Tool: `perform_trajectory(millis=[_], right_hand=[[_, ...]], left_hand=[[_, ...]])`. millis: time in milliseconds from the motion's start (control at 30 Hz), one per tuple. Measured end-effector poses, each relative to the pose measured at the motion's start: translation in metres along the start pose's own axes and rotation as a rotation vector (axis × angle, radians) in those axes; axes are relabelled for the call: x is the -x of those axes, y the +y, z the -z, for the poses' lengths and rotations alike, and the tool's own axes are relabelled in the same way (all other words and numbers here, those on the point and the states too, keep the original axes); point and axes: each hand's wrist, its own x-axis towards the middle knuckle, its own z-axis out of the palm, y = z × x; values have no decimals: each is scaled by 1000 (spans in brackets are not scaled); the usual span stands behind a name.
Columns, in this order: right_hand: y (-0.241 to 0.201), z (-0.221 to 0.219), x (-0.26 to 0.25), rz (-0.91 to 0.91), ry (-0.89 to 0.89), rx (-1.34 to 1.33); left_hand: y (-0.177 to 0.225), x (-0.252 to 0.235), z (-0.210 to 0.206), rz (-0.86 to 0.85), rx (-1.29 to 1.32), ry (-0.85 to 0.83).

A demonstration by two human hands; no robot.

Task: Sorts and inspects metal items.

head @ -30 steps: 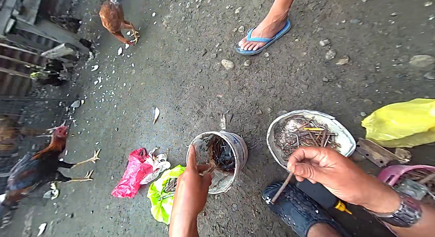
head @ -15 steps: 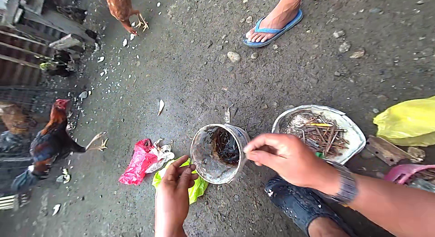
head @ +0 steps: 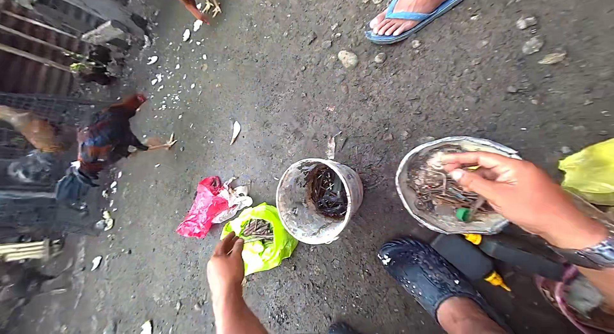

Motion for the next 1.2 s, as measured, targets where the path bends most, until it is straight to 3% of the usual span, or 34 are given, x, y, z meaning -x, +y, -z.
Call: perform_trajectory(millis=[33, 100, 167, 233, 300, 367, 467, 567, 700, 833, 1000, 1200], right_hand=[[-5, 12, 4, -80, 24, 79], [-44, 30, 1, -548, -4, 237], [27, 47, 20, -148, 141, 319], [55, 54, 26, -60, 146, 418], [57, 49, 27, -71, 93, 543], [57, 38, 24, -57, 34, 647], [58, 15, 12, -41, -20, 741], [56, -4, -6, -98, -96, 835], [49, -23, -19, -293, -207, 974], [49, -33, -21, -306, -191, 1008], [51, -12, -15, -277, -90, 729], [35, 13, 0, -131, -112, -218]], left_hand=[[14, 9, 3, -38, 85, -12], [51, 31, 4, -206, 225, -55], [88, 54, 2, -519, 321, -76], [125, 83, -4, -811, 480, -230], [161, 124, -23, -933, 510, -533], [188, 163, -75, -954, 372, -676], [205, 186, -181, -883, -25, -631], [218, 187, -250, -809, -185, -618], [221, 187, -285, -706, -489, -653], [219, 190, -285, -712, -533, -593], [205, 195, -266, -741, -354, -523], [192, 200, -243, -783, -23, -436]])
